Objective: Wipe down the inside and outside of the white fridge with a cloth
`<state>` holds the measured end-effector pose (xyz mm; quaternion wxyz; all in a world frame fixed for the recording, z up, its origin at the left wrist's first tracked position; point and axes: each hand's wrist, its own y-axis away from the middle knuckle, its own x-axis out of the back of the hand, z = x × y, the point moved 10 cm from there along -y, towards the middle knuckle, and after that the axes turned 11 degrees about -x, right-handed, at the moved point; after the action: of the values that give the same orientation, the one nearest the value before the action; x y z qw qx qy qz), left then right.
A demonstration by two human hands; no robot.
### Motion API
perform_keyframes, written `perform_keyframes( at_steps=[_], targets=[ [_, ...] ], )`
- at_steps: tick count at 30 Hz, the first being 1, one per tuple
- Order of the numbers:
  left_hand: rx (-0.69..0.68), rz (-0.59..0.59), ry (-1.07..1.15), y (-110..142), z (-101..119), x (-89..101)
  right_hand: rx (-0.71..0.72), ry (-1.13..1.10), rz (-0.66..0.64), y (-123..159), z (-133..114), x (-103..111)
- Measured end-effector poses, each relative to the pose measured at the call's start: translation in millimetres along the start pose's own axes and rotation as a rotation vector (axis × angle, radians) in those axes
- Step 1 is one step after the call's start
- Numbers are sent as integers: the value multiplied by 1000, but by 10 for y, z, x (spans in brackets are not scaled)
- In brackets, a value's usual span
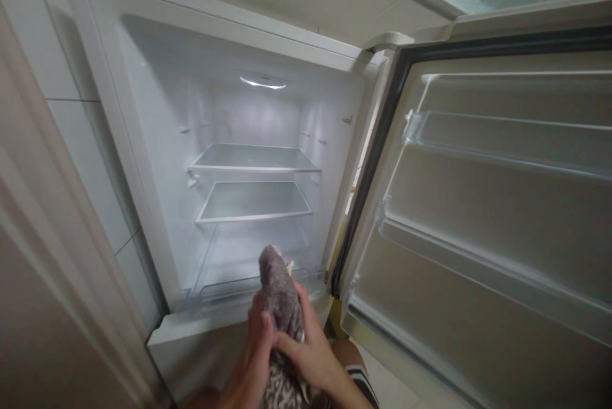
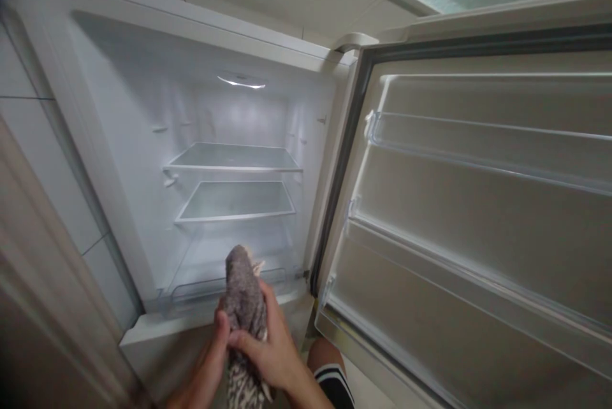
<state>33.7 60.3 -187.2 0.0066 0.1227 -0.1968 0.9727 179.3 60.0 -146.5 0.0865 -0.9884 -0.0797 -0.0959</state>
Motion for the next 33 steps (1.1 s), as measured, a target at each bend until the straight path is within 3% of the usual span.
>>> perform_keyframes(
  at_steps=[2,4,7,9,11,12,13,15,17,19,22,25,27,30,31,33],
  targets=[
    [-118,-28,-129,-169,97,171,-89,-43,225,-16,82,299],
    [-226,-11,-437,-354,152,401,-124,-46,450,-51,17,600],
    [-281,-70,-949,-464,36,511,38,81,644,-160,-529,847],
    [-276,-129,-1114,-368,-102,444,244,239,625,-302,-1041,781],
    [-270,-199,-1153,-168,-224,294,363,459,443,-566,-1356,492],
    [-259,-244,-1148,-47,-287,200,364,587,309,-730,-1368,291],
    [-239,-297,-1134,77,-358,103,328,716,168,-891,-1272,78],
    [-168,-393,-1102,312,-533,-48,233,962,-103,-1114,-844,-346],
    [-107,-440,-1077,493,-718,-116,220,1131,-314,-1150,-323,-744],
    [-83,-457,-1067,608,-906,-113,305,1197,-434,-1060,96,-1077],
    [-97,-480,-1067,704,-1192,-40,498,1158,-403,-941,336,-1293],
    [-148,-489,-1061,759,-1391,38,581,1164,-455,-1012,386,-1280],
    [-194,-482,-1038,775,-1419,57,457,1193,-421,-1290,389,-1140],
    [-220,-475,-1007,738,-1316,44,153,1157,-105,-1824,324,-825],
    [-200,-493,-998,711,-1277,30,92,1131,-20,-1940,304,-804],
    [-140,-546,-967,649,-1207,-1,70,1076,36,-2083,265,-982]
  ],
)
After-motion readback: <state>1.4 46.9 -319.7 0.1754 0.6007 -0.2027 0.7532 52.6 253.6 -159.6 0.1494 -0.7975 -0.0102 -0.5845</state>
